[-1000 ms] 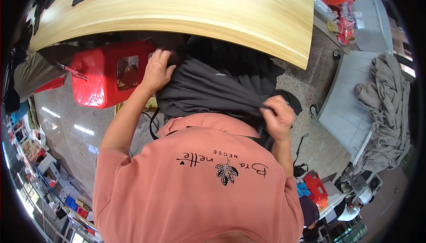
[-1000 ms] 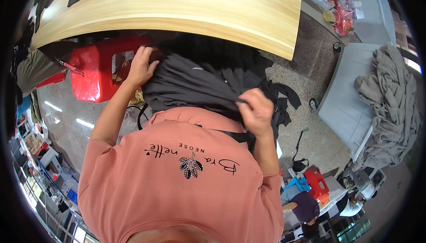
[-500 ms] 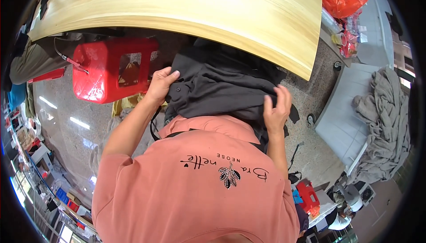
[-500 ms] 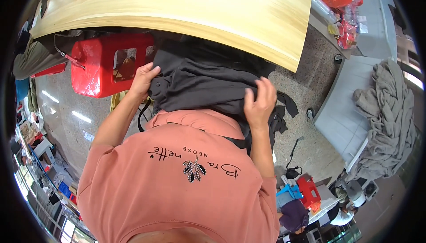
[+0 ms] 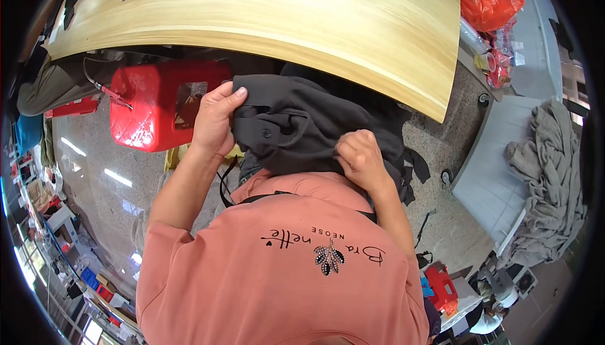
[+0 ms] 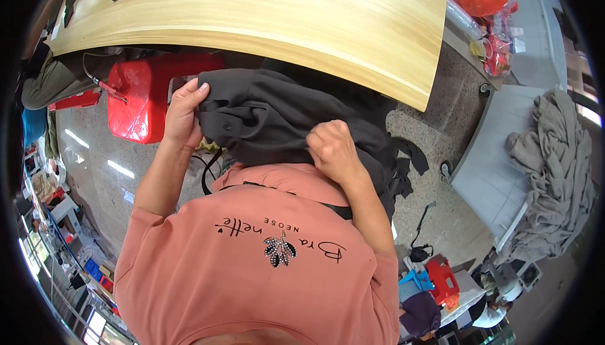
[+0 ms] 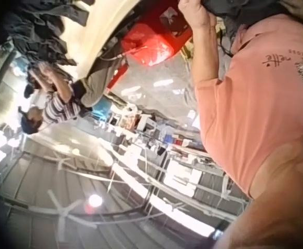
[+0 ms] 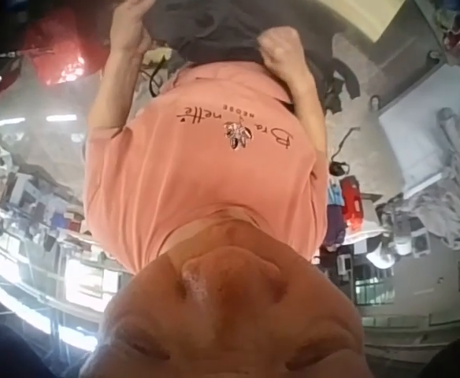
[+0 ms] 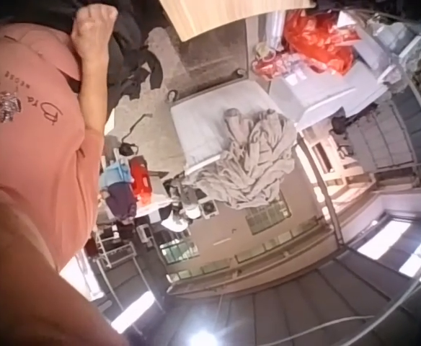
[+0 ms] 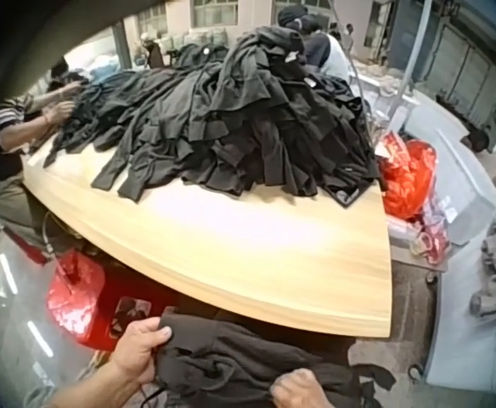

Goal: Inspecting and folding black garments at a garment factory workbench.

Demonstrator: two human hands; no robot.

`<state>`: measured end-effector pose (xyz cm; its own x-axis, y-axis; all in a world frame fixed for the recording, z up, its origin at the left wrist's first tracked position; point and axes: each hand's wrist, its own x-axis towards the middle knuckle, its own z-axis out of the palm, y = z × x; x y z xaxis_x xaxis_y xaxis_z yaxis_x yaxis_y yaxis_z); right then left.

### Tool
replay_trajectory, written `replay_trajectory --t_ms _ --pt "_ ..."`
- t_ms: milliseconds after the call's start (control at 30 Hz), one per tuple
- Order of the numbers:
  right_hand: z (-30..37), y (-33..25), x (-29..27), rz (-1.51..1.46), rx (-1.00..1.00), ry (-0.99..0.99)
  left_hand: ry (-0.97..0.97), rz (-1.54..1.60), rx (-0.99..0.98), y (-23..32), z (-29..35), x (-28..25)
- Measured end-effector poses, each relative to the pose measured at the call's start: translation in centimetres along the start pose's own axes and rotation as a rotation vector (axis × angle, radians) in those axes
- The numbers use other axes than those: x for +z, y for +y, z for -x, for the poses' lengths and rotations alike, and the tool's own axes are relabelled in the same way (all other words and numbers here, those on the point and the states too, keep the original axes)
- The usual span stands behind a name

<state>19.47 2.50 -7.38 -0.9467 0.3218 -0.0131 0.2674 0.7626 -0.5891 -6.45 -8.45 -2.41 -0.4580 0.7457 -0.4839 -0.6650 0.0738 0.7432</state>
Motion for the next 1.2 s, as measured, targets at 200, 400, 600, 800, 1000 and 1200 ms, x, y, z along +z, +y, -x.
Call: replay_trajectory --t_ms 200,400,600,800,1000,1200 --pt "2.7 -1.0 -4.8 -0.151 0.080 0.515 0.253 -0.769 -0.079 -3.5 -2.9 -7.3" --pt "3.7 3.6 -1.6 0.160 0.610 0.284 0.221 -1.303 -0.068 -11.3 -3.7 -8.5" --pt "0.9 -1.6 -0.7 0.117 -0.015 0.546 -0.063 -1.323 0.909 -7.5 -1.6 -2.5" --pt "-2.1 -2.1 0.8 -0.010 -0.135 0.265 -0.486 -1.337 0.792 -9.6 -3.2 2.0" --pt "-1.7 -1.6 1.0 0.072 -0.067 0.252 -0.697 -1.195 0.778 -10.2 -6.1 3.3" --pt "-3.3 -0.4 3.7 0.332 0.059 0.093 -0.732 -1.194 0.657 -10.5 -7.6 3.6"
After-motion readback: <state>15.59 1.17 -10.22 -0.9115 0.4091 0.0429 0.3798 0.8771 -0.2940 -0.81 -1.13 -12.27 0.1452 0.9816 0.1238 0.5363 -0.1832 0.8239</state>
